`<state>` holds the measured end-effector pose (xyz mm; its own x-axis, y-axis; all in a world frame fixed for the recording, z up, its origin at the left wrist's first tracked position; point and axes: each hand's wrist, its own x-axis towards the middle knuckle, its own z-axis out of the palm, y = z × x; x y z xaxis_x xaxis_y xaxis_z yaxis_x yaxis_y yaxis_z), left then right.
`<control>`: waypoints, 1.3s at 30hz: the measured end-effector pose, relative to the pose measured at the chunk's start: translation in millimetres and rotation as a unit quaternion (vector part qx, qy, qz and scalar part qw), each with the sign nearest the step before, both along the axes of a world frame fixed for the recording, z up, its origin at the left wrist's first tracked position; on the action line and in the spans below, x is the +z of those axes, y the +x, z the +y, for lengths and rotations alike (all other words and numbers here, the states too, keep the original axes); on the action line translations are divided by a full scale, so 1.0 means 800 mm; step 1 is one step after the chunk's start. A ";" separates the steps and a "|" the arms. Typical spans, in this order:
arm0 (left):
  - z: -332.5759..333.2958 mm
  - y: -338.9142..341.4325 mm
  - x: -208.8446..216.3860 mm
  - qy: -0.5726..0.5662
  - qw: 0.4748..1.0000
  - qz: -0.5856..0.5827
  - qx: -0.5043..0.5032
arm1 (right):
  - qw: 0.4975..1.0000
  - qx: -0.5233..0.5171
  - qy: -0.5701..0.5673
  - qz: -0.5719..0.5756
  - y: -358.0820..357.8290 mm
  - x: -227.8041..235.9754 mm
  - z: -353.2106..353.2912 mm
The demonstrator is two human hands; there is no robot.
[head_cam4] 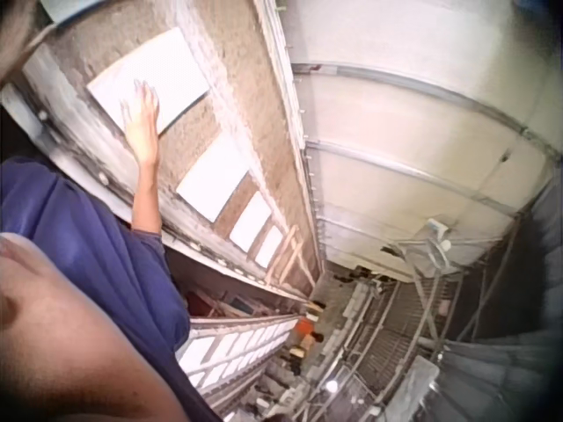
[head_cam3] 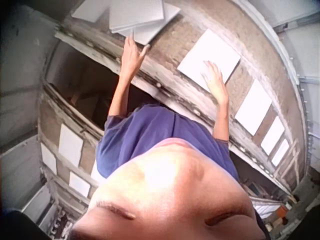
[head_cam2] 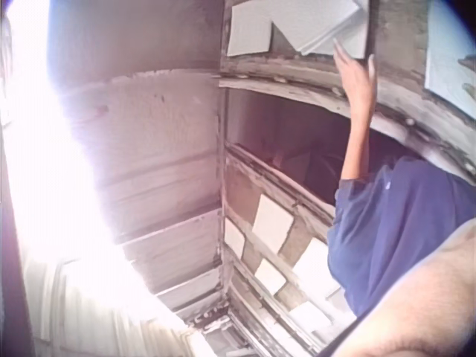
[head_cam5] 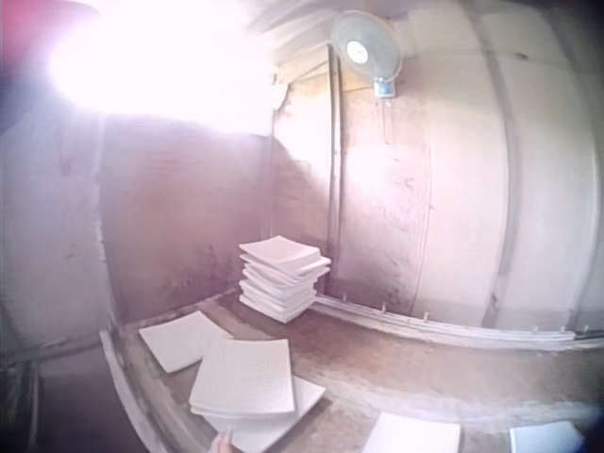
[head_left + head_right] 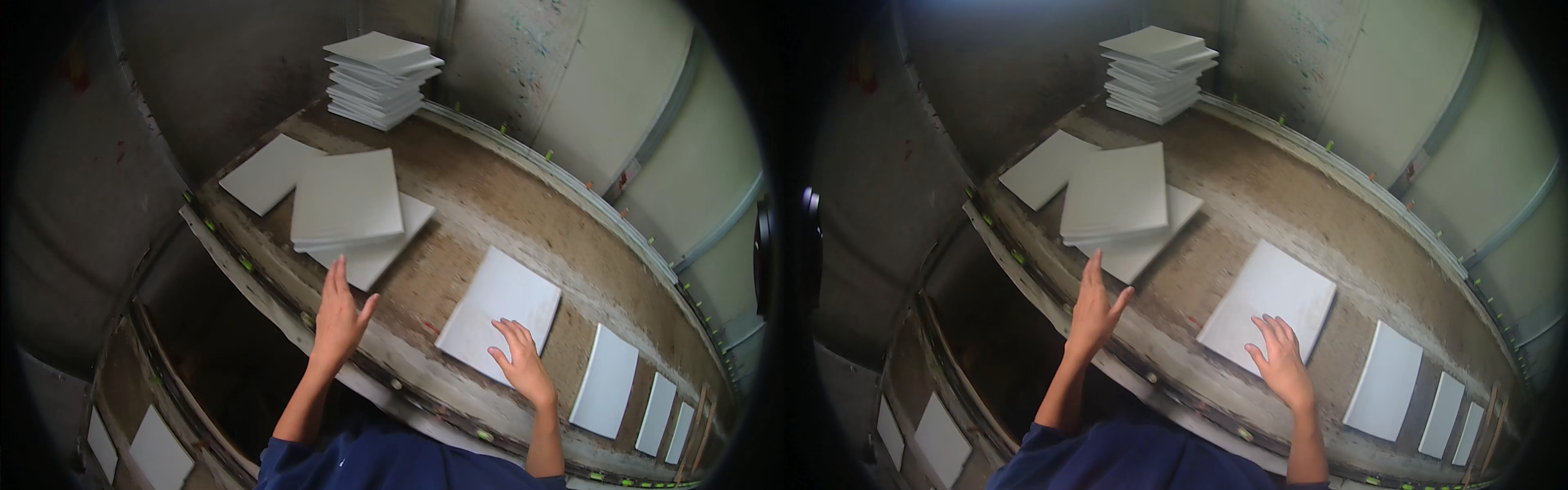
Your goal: The person repeatedly picks up white square tiles from a stack and places them into a wooden frame on a workbench. They press down on each tile to ensure it is flat before moving the frame aside and repeating the process with the next tile.
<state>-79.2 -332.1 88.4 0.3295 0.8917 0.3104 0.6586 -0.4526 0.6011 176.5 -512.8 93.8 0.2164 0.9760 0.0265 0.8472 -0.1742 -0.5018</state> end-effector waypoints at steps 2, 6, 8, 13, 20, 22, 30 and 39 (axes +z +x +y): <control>0.064 -0.031 -0.010 0.072 0.996 0.034 0.032 | 0.996 0.029 0.019 0.078 -0.020 0.010 0.074; 0.160 -0.088 -0.024 0.057 0.992 0.100 0.048 | 0.984 0.042 0.039 0.168 -0.062 -0.024 0.242; 0.199 -0.098 -0.034 -0.026 0.997 0.077 0.004 | 0.980 -0.004 0.074 0.186 -0.068 -0.053 0.309; 0.249 -0.102 -0.062 -0.102 0.992 0.080 -0.006 | 0.975 -0.105 0.090 0.175 -0.096 -0.097 0.391; 0.279 -0.097 -0.092 -0.142 0.989 -0.020 0.020 | 0.963 -0.201 0.119 0.135 -0.114 -0.097 0.403; 0.281 -0.094 -0.097 -0.145 0.984 -0.092 0.050 | 0.962 -0.213 0.108 0.132 -0.126 -0.071 0.402; 0.244 -0.055 -0.063 -0.239 0.894 -0.374 -0.060 | 0.939 -0.220 0.201 0.171 -0.109 0.011 0.318; 0.083 -0.008 0.020 -0.413 0.768 -0.368 -0.321 | 0.872 -0.294 0.231 0.316 -0.099 0.088 0.053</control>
